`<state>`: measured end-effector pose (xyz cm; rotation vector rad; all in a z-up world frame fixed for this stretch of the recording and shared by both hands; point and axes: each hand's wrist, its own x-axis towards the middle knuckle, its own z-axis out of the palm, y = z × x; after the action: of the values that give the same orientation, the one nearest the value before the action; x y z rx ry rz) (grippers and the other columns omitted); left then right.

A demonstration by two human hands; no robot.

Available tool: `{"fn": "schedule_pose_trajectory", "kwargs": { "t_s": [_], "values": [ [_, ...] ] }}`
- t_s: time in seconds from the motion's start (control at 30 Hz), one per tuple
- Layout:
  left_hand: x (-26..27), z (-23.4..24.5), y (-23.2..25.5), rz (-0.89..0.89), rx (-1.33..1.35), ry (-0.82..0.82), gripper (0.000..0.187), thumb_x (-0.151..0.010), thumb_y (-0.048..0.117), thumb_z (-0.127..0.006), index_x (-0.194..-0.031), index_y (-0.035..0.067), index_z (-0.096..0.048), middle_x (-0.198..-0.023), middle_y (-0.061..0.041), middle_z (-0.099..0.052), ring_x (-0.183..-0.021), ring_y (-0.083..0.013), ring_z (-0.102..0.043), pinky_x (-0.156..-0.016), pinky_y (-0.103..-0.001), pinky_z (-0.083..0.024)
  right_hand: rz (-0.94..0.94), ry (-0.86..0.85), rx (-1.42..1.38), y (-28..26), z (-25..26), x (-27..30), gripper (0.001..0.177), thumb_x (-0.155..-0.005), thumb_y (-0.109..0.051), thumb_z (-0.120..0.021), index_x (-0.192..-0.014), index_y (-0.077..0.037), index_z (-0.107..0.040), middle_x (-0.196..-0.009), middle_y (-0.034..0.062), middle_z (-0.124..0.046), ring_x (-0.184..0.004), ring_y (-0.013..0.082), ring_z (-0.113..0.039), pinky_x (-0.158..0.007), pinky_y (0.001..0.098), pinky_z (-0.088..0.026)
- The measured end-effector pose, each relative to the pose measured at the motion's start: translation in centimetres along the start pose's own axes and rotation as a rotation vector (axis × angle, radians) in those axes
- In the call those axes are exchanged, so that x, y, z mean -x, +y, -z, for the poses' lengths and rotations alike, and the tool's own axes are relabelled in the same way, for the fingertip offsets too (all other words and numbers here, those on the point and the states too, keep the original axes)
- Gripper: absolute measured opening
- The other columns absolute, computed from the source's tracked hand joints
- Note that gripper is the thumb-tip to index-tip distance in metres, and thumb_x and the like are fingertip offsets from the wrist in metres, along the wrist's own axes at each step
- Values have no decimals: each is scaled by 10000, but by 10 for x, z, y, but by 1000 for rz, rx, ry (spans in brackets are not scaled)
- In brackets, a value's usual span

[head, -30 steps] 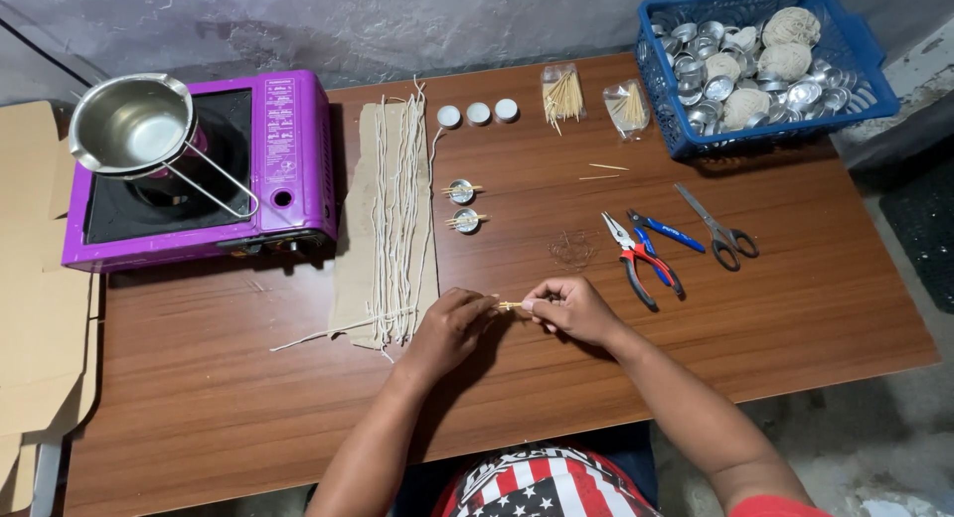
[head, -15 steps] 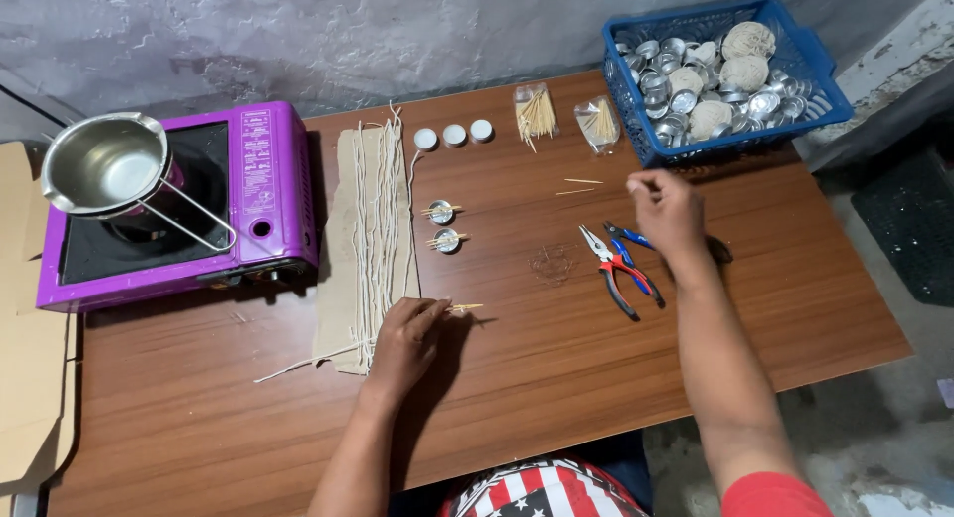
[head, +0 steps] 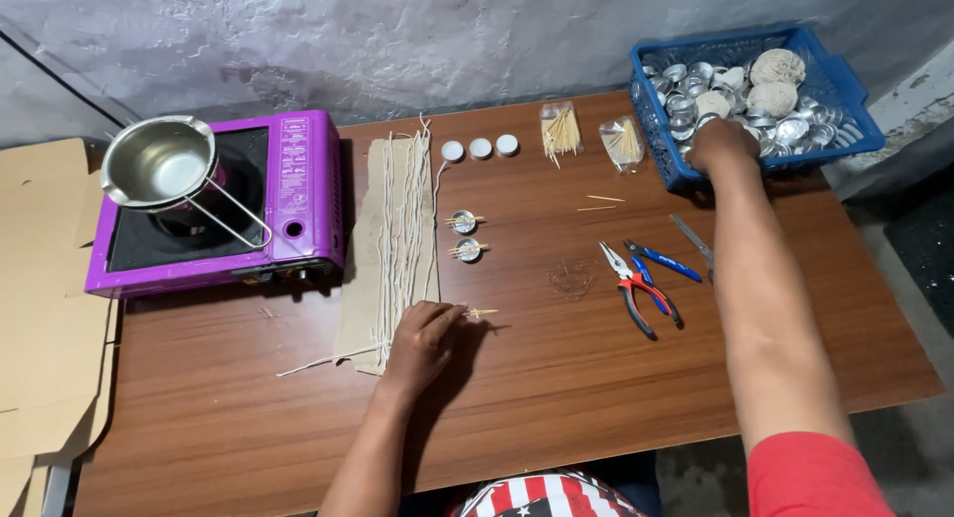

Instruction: Preparing candle wicks by cutting them to size and attaching metal wick tabs using pliers and scissors.

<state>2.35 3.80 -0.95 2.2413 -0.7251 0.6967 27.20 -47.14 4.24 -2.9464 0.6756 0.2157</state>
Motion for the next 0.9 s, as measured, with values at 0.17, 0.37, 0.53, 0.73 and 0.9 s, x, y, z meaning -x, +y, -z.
{"fn": "schedule_pose_trajectory", "kwargs": {
  "t_s": [0.17,0.37,0.53,0.73,0.9],
  "values": [
    [-3,4,3,4,1,15,164,-843,113,-790,-1005,128,-804,-868,-60,-739,-828,-237,-699,-716,-338,-517,99,50,-25,15,-11,-16,366,-950,-271,-669,-1195,-18,-767,-1139,333,-719,-1124,542,-644,-836,700,-519],
    [4,9,-8,12,44,-42,302,-846,24,-754,-1139,94,-742,-977,-97,-724,-872,-266,-662,-752,-368,-491,258,236,-210,20,3,27,205,-996,-144,-667,-1102,-33,-803,-1014,239,-759,-936,434,-691,-756,541,-574],
    [6,16,-13,8,63,-111,434,-827,-46,-695,-1243,79,-692,-1080,-82,-700,-928,-277,-606,-790,-392,-419,365,505,-224,25,3,44,133,-1028,-104,-788,-1082,17,-797,-821,206,-747,-624,338,-698,-543,461,-571],
    [-2,31,-15,53,20,-46,328,-885,58,-741,-1209,103,-718,-1060,-49,-725,-931,-231,-646,-805,-372,-446,501,689,-641,-36,30,163,86,-1055,3,-742,-1100,73,-719,-924,139,-738,-739,197,-681,-571,286,-578],
    [-5,42,-15,154,12,116,176,-871,98,-802,-1044,132,-804,-880,-43,-750,-824,-228,-710,-693,-315,-503,477,-15,-1210,-112,2,269,305,-884,2,-638,-1181,19,-706,-720,164,-704,-548,149,-661,-507,261,-569]
  ]
}}
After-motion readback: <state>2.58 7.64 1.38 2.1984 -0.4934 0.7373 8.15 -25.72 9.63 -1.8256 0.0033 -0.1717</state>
